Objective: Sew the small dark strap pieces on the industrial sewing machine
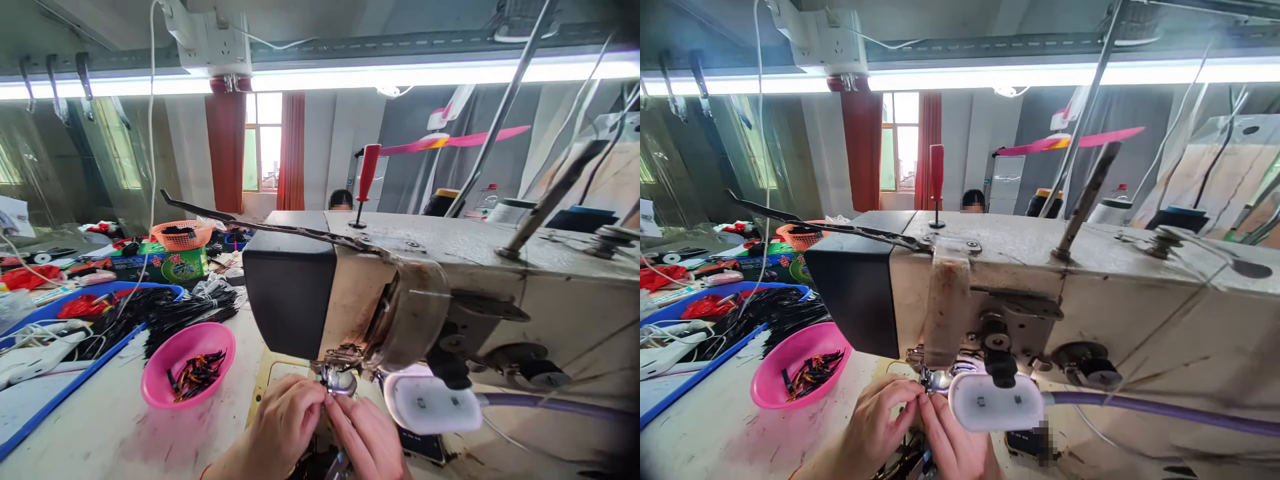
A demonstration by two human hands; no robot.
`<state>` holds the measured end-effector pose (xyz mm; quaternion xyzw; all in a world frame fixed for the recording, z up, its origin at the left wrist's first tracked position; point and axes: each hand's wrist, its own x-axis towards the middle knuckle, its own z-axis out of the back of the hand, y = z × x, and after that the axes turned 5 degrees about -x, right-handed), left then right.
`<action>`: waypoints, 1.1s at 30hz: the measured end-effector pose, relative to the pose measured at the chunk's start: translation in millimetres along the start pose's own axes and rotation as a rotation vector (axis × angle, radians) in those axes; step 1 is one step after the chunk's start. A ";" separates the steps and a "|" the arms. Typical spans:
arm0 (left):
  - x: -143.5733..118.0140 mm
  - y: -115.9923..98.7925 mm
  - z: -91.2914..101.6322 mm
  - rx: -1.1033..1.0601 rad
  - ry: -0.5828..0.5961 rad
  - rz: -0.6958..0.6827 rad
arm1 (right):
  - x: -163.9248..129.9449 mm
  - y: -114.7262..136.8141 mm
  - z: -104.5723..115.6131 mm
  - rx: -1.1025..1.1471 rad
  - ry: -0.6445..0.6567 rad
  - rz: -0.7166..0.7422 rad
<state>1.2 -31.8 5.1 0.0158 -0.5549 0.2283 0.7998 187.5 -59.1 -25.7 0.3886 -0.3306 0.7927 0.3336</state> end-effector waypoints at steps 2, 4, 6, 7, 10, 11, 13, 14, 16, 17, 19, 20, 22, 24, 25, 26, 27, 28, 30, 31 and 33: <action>-0.7 -2.2 -1.7 -0.003 -0.057 0.069 | -2.9 -2.5 -2.1 0.005 -0.014 0.005; -1.2 -3.6 -2.7 -0.058 -0.118 0.188 | -3.0 -4.6 -3.2 0.038 -0.013 0.013; -1.7 -3.9 -2.9 -0.131 -0.136 0.302 | -1.4 -6.1 -2.8 0.065 -0.005 0.016; -2.0 -3.7 -2.9 -0.161 -0.128 0.342 | -0.4 -6.6 -2.1 0.076 -0.004 0.016; -2.6 -3.8 -3.2 -0.216 -0.099 0.390 | 2.6 -8.2 1.6 0.082 0.000 0.019; -2.9 -4.3 -3.6 -0.222 -0.095 0.392 | 3.4 -8.9 3.1 0.070 0.005 0.022; -3.8 -6.0 -4.6 -0.217 -0.089 0.386 | 5.0 -10.7 5.9 0.034 0.023 0.031; -4.4 -7.1 -5.2 -0.207 -0.085 0.379 | 5.7 -11.5 7.0 0.016 0.033 0.035; -5.8 -9.0 -6.3 -0.180 -0.068 0.359 | 6.5 -12.6 8.2 -0.006 0.050 0.044; -6.6 -9.7 -6.7 -0.164 -0.059 0.342 | 6.6 -12.7 8.3 -0.010 0.056 0.053; -8.2 -10.4 -7.5 -0.140 -0.047 0.312 | 5.8 -12.0 7.5 -0.006 0.063 0.072; -9.0 -10.5 -7.9 -0.131 -0.046 0.304 | 5.1 -11.3 6.9 -0.002 0.064 0.077; -10.5 -10.0 -8.8 -0.113 -0.052 0.299 | 3.2 -10.0 5.6 0.007 0.067 0.073; -11.7 -9.2 -9.5 -0.099 -0.058 0.299 | 1.6 -9.3 5.1 0.013 0.068 0.063; -12.0 -8.8 -9.8 -0.096 -0.060 0.297 | 1.1 -9.4 5.2 0.012 0.068 0.060; -12.2 -8.4 -10.0 -0.096 -0.060 0.295 | 1.0 -9.6 5.6 0.007 0.069 0.062; -12.2 -8.1 -10.0 -0.098 -0.059 0.294 | 1.3 -10.0 6.3 -0.006 0.072 0.069; -12.1 -8.0 -10.0 -0.098 -0.059 0.292 | 1.9 -10.5 7.0 -0.022 0.077 0.083; -11.9 -8.0 -9.6 -0.091 -0.059 0.284 | 3.9 -11.0 8.4 -0.053 0.091 0.118; -11.9 -8.2 -9.3 -0.087 -0.060 0.281 | 5.2 -11.0 8.9 -0.061 0.091 0.131; -12.3 -8.8 -9.0 -0.083 -0.061 0.273 | 7.5 -10.1 9.2 -0.057 0.075 0.136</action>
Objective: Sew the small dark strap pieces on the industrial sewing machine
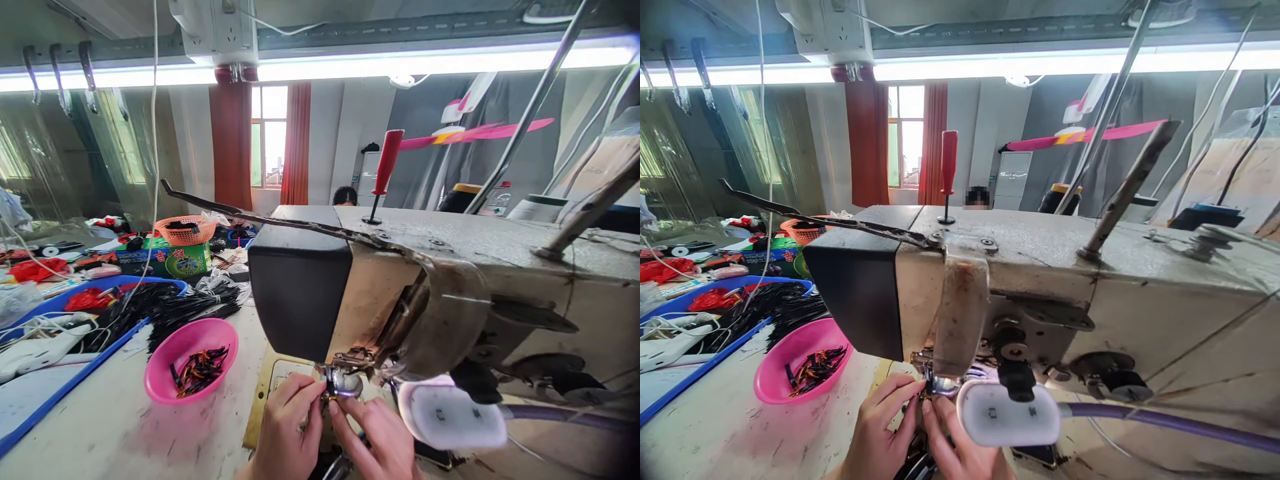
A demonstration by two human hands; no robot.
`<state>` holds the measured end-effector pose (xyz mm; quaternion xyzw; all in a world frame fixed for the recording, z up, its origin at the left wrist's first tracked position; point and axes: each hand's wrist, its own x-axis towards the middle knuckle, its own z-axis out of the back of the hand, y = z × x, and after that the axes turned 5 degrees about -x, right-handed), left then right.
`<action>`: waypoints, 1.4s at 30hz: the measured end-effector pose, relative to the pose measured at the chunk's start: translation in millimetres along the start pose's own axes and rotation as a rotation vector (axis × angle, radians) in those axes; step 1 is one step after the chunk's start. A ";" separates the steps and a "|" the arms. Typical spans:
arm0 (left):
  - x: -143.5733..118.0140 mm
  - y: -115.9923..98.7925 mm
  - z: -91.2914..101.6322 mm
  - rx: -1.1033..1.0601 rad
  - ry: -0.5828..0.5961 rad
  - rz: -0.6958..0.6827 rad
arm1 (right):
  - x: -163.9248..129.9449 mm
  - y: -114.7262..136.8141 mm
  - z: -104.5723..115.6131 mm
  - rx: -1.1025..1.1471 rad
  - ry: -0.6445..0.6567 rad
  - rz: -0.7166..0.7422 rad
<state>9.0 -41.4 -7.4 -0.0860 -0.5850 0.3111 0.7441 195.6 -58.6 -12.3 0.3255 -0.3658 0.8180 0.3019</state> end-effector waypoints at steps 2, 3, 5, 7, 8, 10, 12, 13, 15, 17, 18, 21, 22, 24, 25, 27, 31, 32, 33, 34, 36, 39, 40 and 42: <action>-0.8 -0.2 0.0 0.001 0.000 -0.007 | 2.1 1.2 -0.2 0.008 -0.024 -0.012; -1.1 -0.1 -0.2 0.002 -0.001 -0.012 | 3.0 1.7 -0.3 0.008 -0.029 -0.013; -1.4 0.5 -0.6 0.009 -0.002 -0.017 | 5.0 2.2 0.1 0.005 -0.016 -0.001; -1.3 1.5 -1.1 0.012 -0.002 -0.023 | 7.7 1.6 1.8 0.004 0.004 0.016; -1.2 2.1 -1.3 0.013 -0.002 -0.027 | 9.3 1.0 3.2 0.008 0.014 0.020; -1.0 3.1 -1.4 0.013 -0.002 -0.036 | 12.4 -0.2 6.2 0.022 0.028 0.010; -1.0 3.8 -1.4 0.015 -0.003 -0.041 | 14.3 -0.5 7.9 0.027 0.038 -0.011; -1.1 4.0 -1.3 0.016 -0.001 -0.041 | 14.5 -0.3 8.0 0.027 0.038 -0.018; -1.5 4.1 -1.1 0.022 0.001 -0.041 | 13.4 0.8 6.6 0.012 0.025 -0.020; -1.8 4.2 -1.1 0.030 0.003 -0.040 | 11.3 2.2 4.4 -0.003 0.010 -0.008; -1.9 4.4 -1.2 0.031 0.005 -0.040 | 10.4 2.7 3.6 -0.005 0.008 -0.001; -2.3 5.2 -1.6 0.026 0.017 -0.040 | 9.2 3.9 3.3 0.016 0.015 -0.009; -2.6 5.6 -1.7 0.022 0.021 -0.042 | 9.2 4.1 3.7 0.023 0.013 -0.022; -3.7 6.5 -1.7 0.016 0.028 -0.047 | 9.3 4.8 3.8 0.028 0.007 -0.049; -4.4 7.0 -1.6 0.015 0.031 -0.051 | 9.2 5.2 3.2 0.029 0.001 -0.053; -6.1 8.0 -1.6 0.016 0.033 -0.057 | 8.4 6.1 0.2 0.036 -0.013 -0.048; -8.7 9.6 -1.8 0.019 0.031 -0.060 | 6.2 7.6 -10.1 0.071 -0.128 -0.063; -9.2 9.8 -1.9 0.020 0.032 -0.061 | 6.0 7.8 -12.4 0.083 -0.156 -0.072; -9.8 10.1 -2.0 0.022 0.033 -0.063 | 5.9 8.0 -14.2 0.094 -0.174 -0.077; -10.4 10.4 -2.1 0.025 0.034 -0.064 | 6.1 8.1 -15.3 0.102 -0.181 -0.080; -12.1 11.3 -2.5 0.037 0.030 -0.063 | 6.9 7.9 -15.4 0.105 -0.188 -0.081; -15.1 13.6 -2.7 0.043 0.052 -0.057 | 8.1 7.0 -11.9 0.087 -0.177 -0.071; -16.0 14.6 -2.7 0.039 0.067 -0.061 | 8.1 6.4 -10.6 0.078 -0.154 -0.061; -17.2 16.5 -2.6 0.025 0.099 -0.069 | 6.9 4.9 -9.6 0.051 -0.109 -0.041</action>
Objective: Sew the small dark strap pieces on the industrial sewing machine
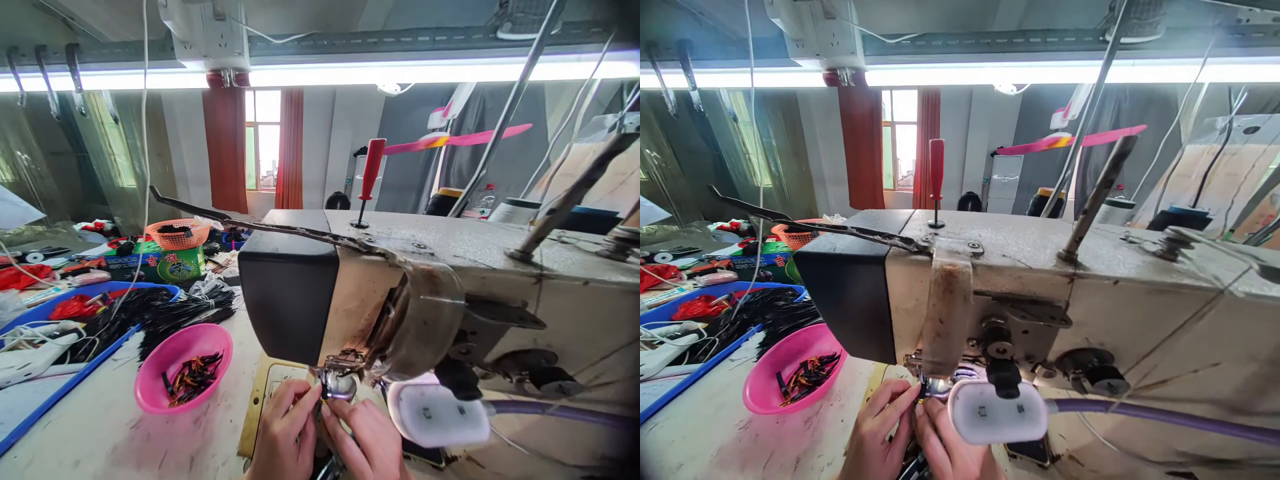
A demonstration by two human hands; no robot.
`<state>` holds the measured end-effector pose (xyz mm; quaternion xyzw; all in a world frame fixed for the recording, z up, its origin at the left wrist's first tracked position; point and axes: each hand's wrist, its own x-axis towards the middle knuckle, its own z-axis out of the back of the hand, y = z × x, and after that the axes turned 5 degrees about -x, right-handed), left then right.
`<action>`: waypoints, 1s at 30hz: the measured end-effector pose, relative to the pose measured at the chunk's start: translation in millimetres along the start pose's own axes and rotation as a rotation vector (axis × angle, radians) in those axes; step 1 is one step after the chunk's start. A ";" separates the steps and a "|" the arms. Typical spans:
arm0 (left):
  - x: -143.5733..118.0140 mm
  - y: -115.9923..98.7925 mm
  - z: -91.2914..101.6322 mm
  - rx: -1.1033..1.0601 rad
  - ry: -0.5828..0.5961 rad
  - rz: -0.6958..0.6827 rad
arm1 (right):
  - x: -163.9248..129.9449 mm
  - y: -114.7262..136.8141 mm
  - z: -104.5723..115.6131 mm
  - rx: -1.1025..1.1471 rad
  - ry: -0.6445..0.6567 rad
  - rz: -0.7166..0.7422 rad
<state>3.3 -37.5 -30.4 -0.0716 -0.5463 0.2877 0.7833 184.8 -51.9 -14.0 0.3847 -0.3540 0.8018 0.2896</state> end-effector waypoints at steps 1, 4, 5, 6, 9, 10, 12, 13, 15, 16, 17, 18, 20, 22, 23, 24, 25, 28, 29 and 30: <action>-0.3 0.7 0.0 -0.006 0.010 -0.004 | -1.2 -1.0 -0.3 -0.013 0.008 0.010; 0.8 1.0 0.4 -0.014 0.021 -0.005 | -7.3 -4.0 -4.6 -0.042 -0.031 0.021; 1.6 0.6 0.6 -0.013 0.016 -0.009 | -9.8 -4.7 -6.6 -0.047 -0.037 0.025; 2.4 0.2 0.7 -0.010 0.007 -0.016 | -12.3 -5.3 -8.4 -0.050 -0.036 0.028; 3.9 -0.7 0.7 -0.001 -0.020 -0.028 | -18.8 -5.9 -12.1 -0.060 -0.023 0.034; 3.7 -0.5 0.5 0.002 -0.024 -0.029 | -20.4 -5.8 -12.8 -0.061 -0.019 0.034; 2.5 0.7 0.0 0.009 -0.017 -0.025 | -22.6 -5.4 -13.8 -0.061 -0.010 0.030; 1.6 1.5 -0.4 0.010 -0.012 -0.023 | -23.2 -5.0 -14.3 -0.062 -0.008 0.026; 0.0 3.1 -0.9 0.006 -0.004 -0.021 | -23.6 -4.3 -15.2 -0.076 -0.017 0.025; -0.5 3.8 -1.0 0.002 0.000 -0.016 | -23.4 -3.9 -15.6 -0.086 -0.024 0.027; -0.7 4.3 -1.0 -0.001 0.003 -0.015 | -22.9 -3.6 -15.9 -0.097 -0.026 0.030; -0.7 4.5 -1.0 -0.004 0.006 -0.015 | -22.3 -3.3 -16.1 -0.106 -0.028 0.033; -0.1 4.6 -0.8 -0.007 0.013 -0.010 | -20.6 -3.1 -15.9 -0.112 -0.018 0.039; 0.6 4.4 -0.5 -0.002 0.016 -0.001 | -18.3 -3.2 -15.0 -0.111 -0.018 0.036; 0.8 4.4 -0.5 0.004 0.017 0.002 | -16.9 -3.6 -14.2 -0.109 -0.022 0.035; 0.9 4.5 -0.4 0.010 0.020 0.004 | -15.3 -4.0 -13.3 -0.104 -0.022 0.033; 0.8 4.8 -0.5 0.015 0.021 0.001 | -13.6 -4.6 -12.2 -0.100 -0.015 0.032; 0.4 5.9 -0.7 0.020 0.022 -0.012 | -6.9 -6.4 -8.2 -0.093 0.013 0.040; 0.3 6.3 -0.7 0.020 0.021 -0.017 | -4.3 -6.6 -6.7 -0.094 0.022 0.039; 0.4 6.5 -0.8 0.021 0.020 -0.022 | -1.7 -6.7 -5.2 -0.097 0.034 0.036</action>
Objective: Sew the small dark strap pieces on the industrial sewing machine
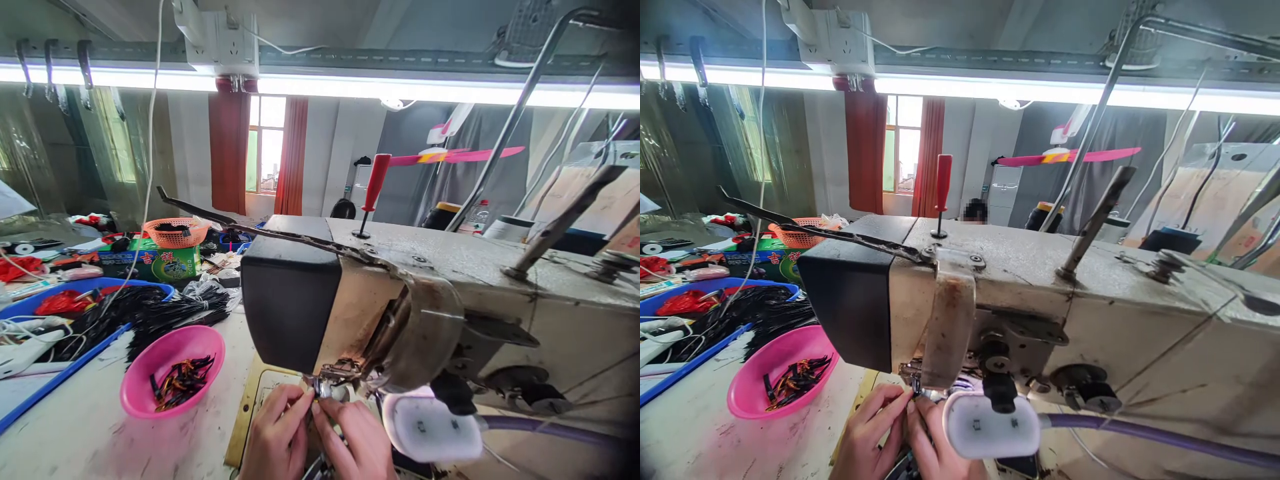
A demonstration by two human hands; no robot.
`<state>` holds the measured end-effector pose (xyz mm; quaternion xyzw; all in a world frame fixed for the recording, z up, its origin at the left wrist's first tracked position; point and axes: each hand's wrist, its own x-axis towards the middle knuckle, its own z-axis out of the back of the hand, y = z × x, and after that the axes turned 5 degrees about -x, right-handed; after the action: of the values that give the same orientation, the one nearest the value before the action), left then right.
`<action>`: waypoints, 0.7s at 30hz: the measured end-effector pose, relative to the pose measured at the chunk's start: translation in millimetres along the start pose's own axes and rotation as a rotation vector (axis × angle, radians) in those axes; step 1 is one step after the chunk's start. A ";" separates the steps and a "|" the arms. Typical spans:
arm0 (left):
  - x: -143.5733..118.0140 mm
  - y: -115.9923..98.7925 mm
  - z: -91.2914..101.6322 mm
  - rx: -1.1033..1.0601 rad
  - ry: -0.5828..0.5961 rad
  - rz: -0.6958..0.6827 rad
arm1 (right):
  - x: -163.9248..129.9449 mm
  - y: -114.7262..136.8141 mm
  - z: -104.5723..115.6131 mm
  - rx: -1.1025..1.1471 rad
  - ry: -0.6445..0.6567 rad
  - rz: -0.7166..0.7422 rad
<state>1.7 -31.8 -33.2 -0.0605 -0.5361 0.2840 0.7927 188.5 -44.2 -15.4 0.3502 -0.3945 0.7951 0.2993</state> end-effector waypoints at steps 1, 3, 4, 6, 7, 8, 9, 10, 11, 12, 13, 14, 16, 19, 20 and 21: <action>0.1 0.0 0.0 0.002 0.000 -0.003 | 2.4 0.0 1.6 -0.004 0.016 -0.008; 0.8 -0.8 0.1 0.006 -0.004 -0.003 | 6.4 0.2 4.7 -0.005 0.045 -0.025; 1.3 -1.6 0.3 0.007 -0.009 0.000 | 7.6 0.4 6.0 -0.002 0.049 -0.027; 2.8 -3.5 0.6 0.009 -0.018 0.013 | 8.4 0.5 8.2 0.008 0.038 -0.020; 3.7 -4.6 0.7 0.011 -0.023 0.020 | 8.0 0.4 9.0 0.010 0.032 -0.009; 4.6 -5.5 0.8 0.013 -0.027 0.027 | 7.4 0.4 9.7 0.009 0.034 0.001; 5.4 -6.2 0.9 0.016 -0.029 0.035 | 6.5 0.5 10.2 0.009 0.038 0.009; 5.9 -6.8 0.9 0.019 -0.031 0.041 | 5.7 0.8 10.7 0.010 0.042 0.013; 6.2 -7.1 0.9 0.021 -0.033 0.045 | 5.1 1.3 11.1 0.011 0.042 0.013; 6.1 -7.3 0.8 0.023 -0.033 0.049 | 4.8 2.0 11.4 0.013 0.041 0.010; 5.7 -7.5 0.8 0.025 -0.033 0.051 | 4.8 2.8 11.6 0.012 0.038 0.003; 5.1 -7.7 0.8 0.027 -0.035 0.052 | 5.1 3.8 11.9 0.011 0.034 -0.003; 3.8 -8.1 1.3 0.027 -0.042 0.050 | 6.6 5.7 12.4 0.003 0.035 -0.020; 6.6 -8.4 3.1 -0.045 -0.040 0.086 | 9.2 7.8 13.7 -0.001 0.031 -0.041; 9.9 -8.1 3.7 -0.101 -0.047 0.136 | 10.0 8.2 14.1 -0.004 0.039 -0.043; 14.5 -7.5 4.1 -0.178 -0.062 0.232 | 10.6 8.6 14.6 -0.009 0.051 -0.046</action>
<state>4.8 -31.5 -16.6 -0.1833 -0.5728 0.3265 0.7292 180.6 -58.7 -4.1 0.3376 -0.3821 0.7948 0.3291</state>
